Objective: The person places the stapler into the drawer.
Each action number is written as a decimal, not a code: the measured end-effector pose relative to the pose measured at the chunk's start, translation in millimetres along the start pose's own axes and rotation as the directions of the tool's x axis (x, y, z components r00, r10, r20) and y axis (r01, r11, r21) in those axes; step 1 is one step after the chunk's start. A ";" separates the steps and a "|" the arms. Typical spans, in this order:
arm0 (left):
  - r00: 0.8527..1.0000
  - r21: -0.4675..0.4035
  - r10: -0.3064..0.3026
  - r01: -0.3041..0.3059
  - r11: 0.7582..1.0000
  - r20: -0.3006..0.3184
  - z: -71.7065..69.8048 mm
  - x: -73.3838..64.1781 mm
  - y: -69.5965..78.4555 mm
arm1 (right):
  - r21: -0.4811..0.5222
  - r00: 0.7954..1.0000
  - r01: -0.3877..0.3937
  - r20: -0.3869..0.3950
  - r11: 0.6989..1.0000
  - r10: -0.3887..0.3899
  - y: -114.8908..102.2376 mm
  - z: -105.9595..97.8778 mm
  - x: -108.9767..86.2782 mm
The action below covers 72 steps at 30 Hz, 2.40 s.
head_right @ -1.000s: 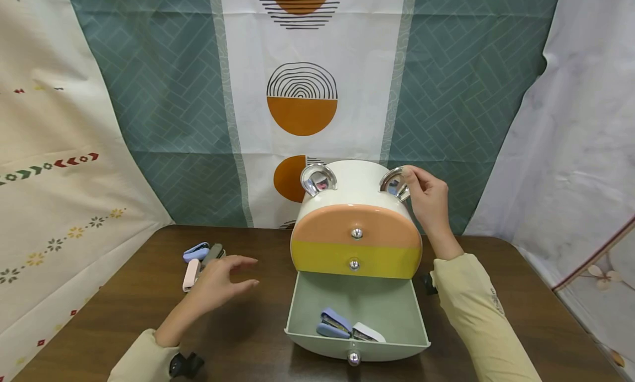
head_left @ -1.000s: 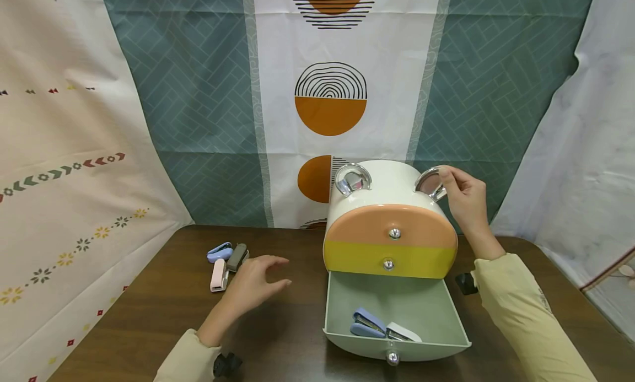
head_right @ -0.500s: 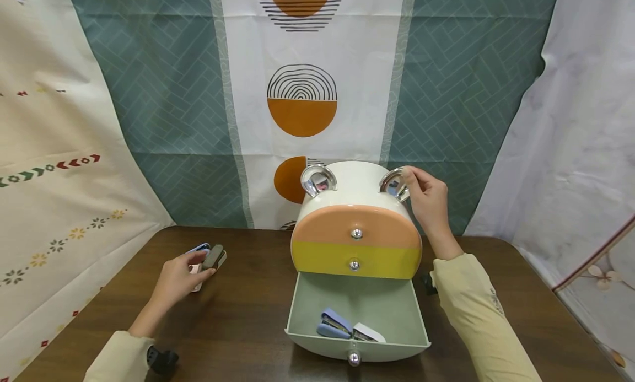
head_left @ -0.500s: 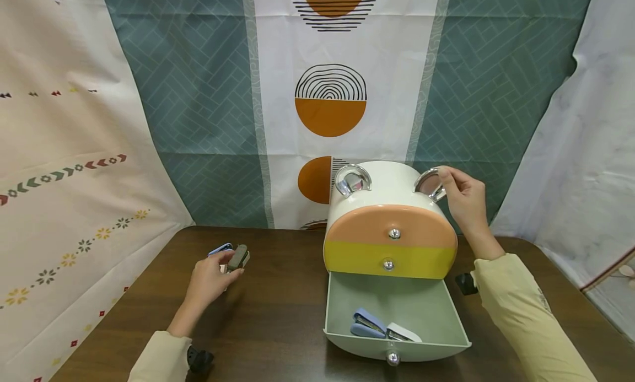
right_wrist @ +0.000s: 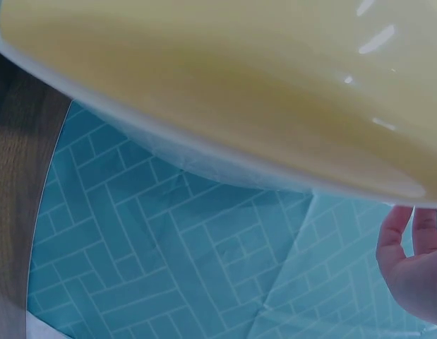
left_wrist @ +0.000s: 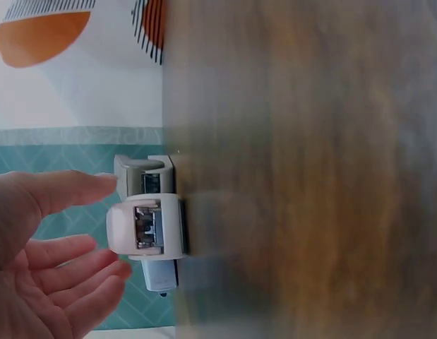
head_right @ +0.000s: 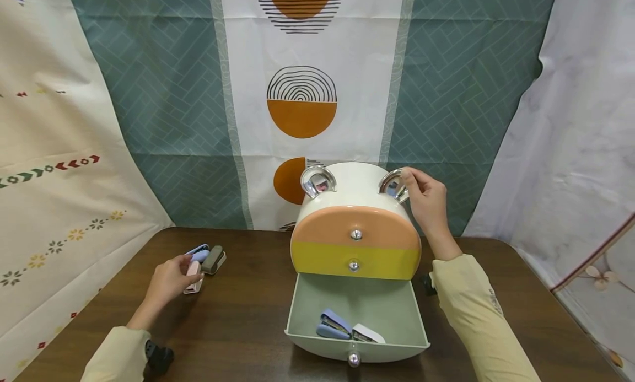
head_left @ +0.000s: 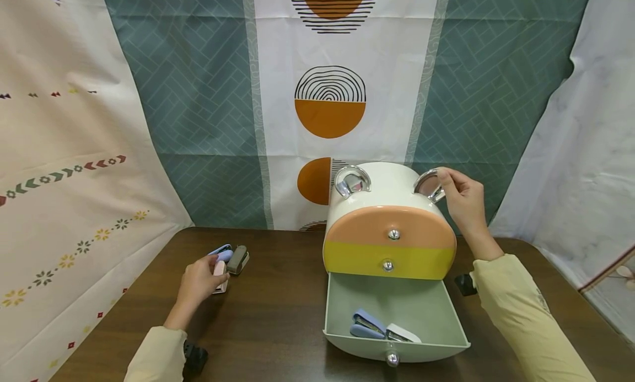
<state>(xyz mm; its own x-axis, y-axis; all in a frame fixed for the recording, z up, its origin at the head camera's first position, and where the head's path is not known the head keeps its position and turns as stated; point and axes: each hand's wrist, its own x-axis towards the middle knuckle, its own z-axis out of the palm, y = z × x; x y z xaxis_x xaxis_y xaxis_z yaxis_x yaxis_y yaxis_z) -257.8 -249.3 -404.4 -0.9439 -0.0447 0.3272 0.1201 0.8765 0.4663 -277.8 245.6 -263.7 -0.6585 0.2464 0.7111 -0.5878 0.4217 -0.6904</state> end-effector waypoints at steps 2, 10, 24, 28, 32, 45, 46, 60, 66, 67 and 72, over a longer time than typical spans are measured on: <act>1.000 0.012 -0.008 0.008 1.000 0.025 -0.7 0.9 -1.5 | 0.004 1.000 0.001 -0.001 1.000 -0.001 2.1 -0.2 0.4; 0.994 0.041 -0.058 0.055 0.998 0.096 -1.1 2.9 -3.0 | 0.036 1.000 0.025 0.009 0.999 -0.026 -21.4 -0.3 -6.9; 0.996 0.069 -0.047 0.042 0.997 0.078 -5.0 2.9 -0.2 | -0.001 1.000 0.010 -0.004 1.000 -0.010 -1.3 -0.7 -1.9; 0.999 0.062 -0.031 0.029 0.998 0.032 -12.7 0.9 4.5 | 0.004 1.000 0.018 0.001 1.000 -0.018 -14.2 -0.6 -5.1; 0.999 0.045 -0.031 0.030 0.999 0.014 -22.6 -2.2 15.1 | 0.005 1.000 0.024 0.007 1.000 -0.024 -23.7 -0.4 -7.3; 0.994 -0.115 0.107 -0.108 0.987 -0.014 -35.7 -23.4 77.9 | 0.004 0.999 0.034 0.003 0.999 -0.034 -28.2 0.3 -8.1; 0.992 -0.129 0.125 -0.127 0.984 -0.021 -35.2 -24.7 82.8 | 0.000 0.999 0.034 0.002 0.999 -0.034 -28.1 0.3 -8.1; 0.958 -0.348 0.281 -0.245 0.905 0.058 -21.8 -45.3 149.1 | -0.005 1.000 0.022 -0.005 1.000 -0.022 -27.3 0.8 -7.9; 0.916 -0.394 0.396 -0.341 0.854 0.066 -13.2 -51.8 170.1 | -0.009 0.999 0.033 -0.007 0.999 -0.033 -26.9 1.2 -7.8; 0.908 -0.400 0.414 -0.354 0.846 0.071 -12.0 -52.6 173.6 | -0.008 0.999 0.036 -0.007 0.999 -0.036 -26.8 1.2 -7.6; 0.861 -0.370 0.501 -0.439 0.819 0.089 -6.6 -55.3 192.1 | -0.002 0.999 0.040 -0.009 0.999 -0.040 -27.6 1.3 -7.3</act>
<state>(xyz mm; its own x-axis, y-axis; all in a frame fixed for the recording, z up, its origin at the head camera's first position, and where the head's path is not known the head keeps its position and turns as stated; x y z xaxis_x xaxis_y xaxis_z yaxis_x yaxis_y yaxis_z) -180.5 -81.6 -327.5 -0.7797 0.4434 0.4421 0.6261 0.5601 0.5425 -257.4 231.0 -250.0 -0.6303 0.2374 0.7391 -0.6126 0.4326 -0.6614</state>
